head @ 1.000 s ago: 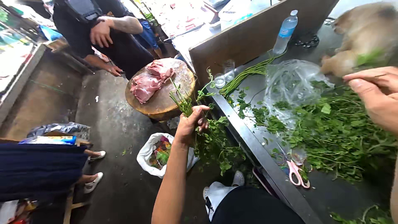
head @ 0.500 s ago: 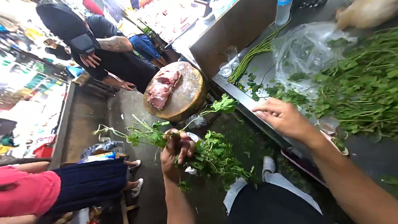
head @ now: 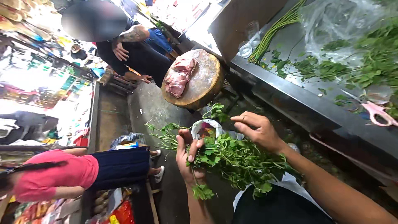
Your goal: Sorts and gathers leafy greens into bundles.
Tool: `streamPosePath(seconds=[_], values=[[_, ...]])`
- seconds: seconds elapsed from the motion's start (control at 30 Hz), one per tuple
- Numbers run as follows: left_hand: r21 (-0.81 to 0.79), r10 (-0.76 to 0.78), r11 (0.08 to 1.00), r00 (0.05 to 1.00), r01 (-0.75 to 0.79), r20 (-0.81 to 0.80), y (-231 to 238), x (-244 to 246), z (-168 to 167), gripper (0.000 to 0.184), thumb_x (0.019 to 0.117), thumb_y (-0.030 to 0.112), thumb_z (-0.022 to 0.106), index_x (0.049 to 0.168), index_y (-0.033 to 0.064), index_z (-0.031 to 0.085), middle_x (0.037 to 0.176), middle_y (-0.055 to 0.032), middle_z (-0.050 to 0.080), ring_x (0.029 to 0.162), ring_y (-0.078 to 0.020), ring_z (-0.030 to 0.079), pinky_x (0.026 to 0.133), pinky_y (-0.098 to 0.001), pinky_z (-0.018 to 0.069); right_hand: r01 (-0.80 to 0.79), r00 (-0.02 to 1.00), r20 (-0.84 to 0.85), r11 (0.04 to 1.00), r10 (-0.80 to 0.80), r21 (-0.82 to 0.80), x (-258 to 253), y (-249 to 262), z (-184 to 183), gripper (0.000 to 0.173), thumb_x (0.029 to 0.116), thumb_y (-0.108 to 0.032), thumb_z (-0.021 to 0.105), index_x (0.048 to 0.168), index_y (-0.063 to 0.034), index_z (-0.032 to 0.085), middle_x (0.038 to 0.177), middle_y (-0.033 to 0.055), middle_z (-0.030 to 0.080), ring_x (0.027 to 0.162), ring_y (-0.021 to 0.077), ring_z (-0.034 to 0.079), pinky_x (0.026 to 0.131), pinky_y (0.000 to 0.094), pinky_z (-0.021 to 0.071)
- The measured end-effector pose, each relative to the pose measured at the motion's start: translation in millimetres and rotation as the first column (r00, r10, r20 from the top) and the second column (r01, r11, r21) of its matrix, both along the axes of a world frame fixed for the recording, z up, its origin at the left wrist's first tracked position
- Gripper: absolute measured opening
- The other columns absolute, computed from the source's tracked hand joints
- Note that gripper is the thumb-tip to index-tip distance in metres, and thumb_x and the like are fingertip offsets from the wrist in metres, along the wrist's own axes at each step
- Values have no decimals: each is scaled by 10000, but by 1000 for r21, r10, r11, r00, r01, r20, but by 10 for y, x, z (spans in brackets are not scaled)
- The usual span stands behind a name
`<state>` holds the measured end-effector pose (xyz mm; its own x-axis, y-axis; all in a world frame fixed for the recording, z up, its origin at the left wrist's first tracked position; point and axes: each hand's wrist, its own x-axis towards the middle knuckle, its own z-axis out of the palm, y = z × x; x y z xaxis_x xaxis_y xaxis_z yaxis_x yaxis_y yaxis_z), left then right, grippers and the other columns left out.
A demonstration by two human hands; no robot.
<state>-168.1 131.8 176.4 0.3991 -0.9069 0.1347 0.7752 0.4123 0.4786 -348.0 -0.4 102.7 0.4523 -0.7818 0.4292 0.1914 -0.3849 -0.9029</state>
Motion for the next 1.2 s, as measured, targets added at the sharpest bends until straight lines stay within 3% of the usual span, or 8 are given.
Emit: streamPosePath(seconds=[0.17,0.3,0.47,0.7,0.8,0.9,1.03,1.2], values=[[-23,-50,999,996,49,-78,218,85,-115,388,1123,303,338,1092,43,624,683,-17,615,558,-89,615,595,-219,553,-233,972,166,649,164,724,216,-21,77,278,1048,-116,534,1281,-14,648,844,25,662,624,73,590,570,210,519],[-14,-35,999,995,34,-98,285,60,-200,364,1117,281,379,1102,49,659,720,-25,655,561,-85,639,562,-219,568,-395,915,317,387,251,833,484,-54,-103,299,1091,-194,463,1313,-46,598,851,-7,616,644,64,573,578,203,507],[24,1,1000,990,2,-144,357,34,-360,376,1112,294,397,1077,54,684,704,-22,663,552,-99,651,557,-241,584,-440,895,384,317,225,840,632,-33,-83,195,1092,-204,448,1088,-97,611,785,-20,603,621,54,572,568,202,511],[398,160,902,986,-165,46,290,44,-525,446,1143,286,214,1159,74,605,946,-34,718,500,-51,573,506,-209,547,-364,932,301,529,205,767,550,-152,122,241,1098,-194,434,1177,-67,622,800,-15,609,599,50,566,541,194,507],[594,8,785,961,-178,277,274,83,-747,399,1138,207,279,1375,9,531,959,-115,748,493,-107,604,544,-274,588,-188,980,63,779,188,599,414,-278,308,204,1058,-165,534,1110,-29,676,812,-15,643,621,47,573,567,204,505],[704,-225,683,861,-194,456,411,190,-1002,376,1105,193,417,1359,-45,559,908,-152,760,525,-138,640,537,-290,582,-131,968,-175,958,179,255,202,-576,445,200,1023,-190,591,1049,-52,733,831,-17,690,674,49,621,642,228,553],[743,-366,642,776,-190,514,722,296,-1141,355,1091,205,445,1270,-38,631,835,-129,750,504,-126,617,492,-266,543,-199,643,-755,980,126,-6,58,-1008,148,265,1033,-209,599,1105,-5,753,1058,153,717,989,235,683,952,440,531],[573,-213,763,720,-300,661,624,380,-804,294,1058,175,496,1190,-11,682,824,-57,743,533,-72,585,506,-214,504,-177,574,-802,981,168,79,-131,-1046,406,215,1028,-207,624,1076,-36,747,1022,121,709,815,216,685,773,448,591]])
